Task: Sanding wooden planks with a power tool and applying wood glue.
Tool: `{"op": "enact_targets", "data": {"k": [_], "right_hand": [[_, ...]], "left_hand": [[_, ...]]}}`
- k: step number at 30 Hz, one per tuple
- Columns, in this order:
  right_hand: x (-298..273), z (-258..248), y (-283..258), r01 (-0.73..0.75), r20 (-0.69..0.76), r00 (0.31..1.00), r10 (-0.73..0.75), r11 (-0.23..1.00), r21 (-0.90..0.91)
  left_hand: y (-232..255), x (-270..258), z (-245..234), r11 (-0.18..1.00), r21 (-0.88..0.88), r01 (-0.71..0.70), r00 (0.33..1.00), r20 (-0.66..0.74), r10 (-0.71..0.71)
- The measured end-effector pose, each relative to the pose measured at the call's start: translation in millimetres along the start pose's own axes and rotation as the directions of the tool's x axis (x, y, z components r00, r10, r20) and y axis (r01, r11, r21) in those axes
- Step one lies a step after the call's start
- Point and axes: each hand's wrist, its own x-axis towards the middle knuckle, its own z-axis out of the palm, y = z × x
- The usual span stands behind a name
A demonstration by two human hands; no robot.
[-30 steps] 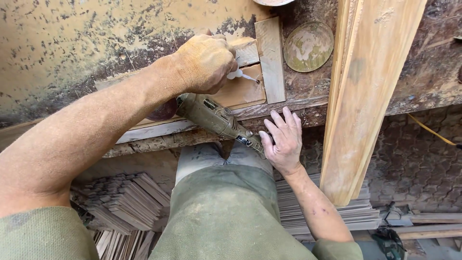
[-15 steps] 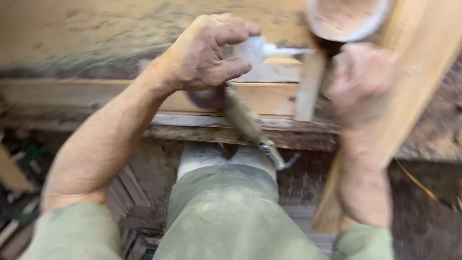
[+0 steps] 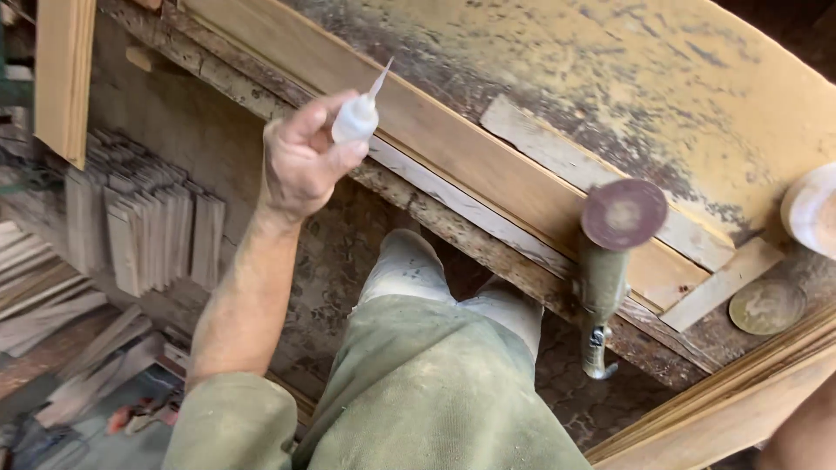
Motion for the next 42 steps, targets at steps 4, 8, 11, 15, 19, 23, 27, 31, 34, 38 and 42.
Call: {"op": "enact_targets", "data": {"k": [4, 8, 11, 15, 19, 23, 27, 31, 34, 38, 42], "right_hand": [[44, -8, -170, 0.027, -0.049, 0.998, -0.038, 0.978, -0.206], [102, 116, -359, 0.068, 0.174, 0.984, -0.045, 0.989, -0.132], [166, 219, -456, 0.086, 0.072, 0.992, -0.104, 0.974, 0.210], [215, 305, -510, 0.195, 0.020, 0.979, -0.200, 0.969, 0.152], [206, 320, -537, 0.148, 0.122, 0.981, -0.150, 0.989, 0.025], [170, 319, -557, -0.035, 0.425, 0.901, 0.092, 0.990, -0.140], [205, 350, -611, -0.113, 0.602, 0.787, 0.137, 0.991, -0.077], [215, 369, -620, 0.144, 0.599, 0.795, -0.094, 0.989, -0.036], [202, 328, -587, -0.012, 0.522, 0.851, 0.052, 0.997, -0.079], [160, 241, -536, -0.202, 0.373, 0.884, 0.282, 0.950, -0.240], [59, 198, -476, -0.237, 0.319, 0.870, 0.377, 0.885, -0.401]], "left_hand": [[-36, -57, -46, 0.953, -0.172, 0.249, 0.908, -0.302, -0.292], [-55, -91, -89, 0.884, -0.207, 0.418, 0.825, -0.322, -0.465], [-50, -96, -109, 0.856, -0.034, 0.516, 0.802, -0.333, -0.496], [-69, -125, -141, 0.873, -0.156, 0.461, 0.811, -0.324, -0.486], [-87, -142, -170, 0.903, -0.109, 0.415, 0.843, -0.328, -0.427], [-98, -144, -191, 0.887, -0.167, 0.431, 0.807, -0.368, -0.462], [-105, -130, -201, 0.897, -0.170, 0.407, 0.814, -0.378, -0.441], [-130, -107, -209, 0.927, 0.169, 0.335, 0.924, -0.254, -0.287], [-172, -116, -186, 0.923, 0.290, 0.254, 0.961, -0.183, -0.207], [-193, -109, -156, 0.876, 0.364, 0.315, 0.947, -0.056, -0.317], [-155, -74, -158, 0.840, 0.384, 0.384, 0.914, -0.031, -0.404]]}}
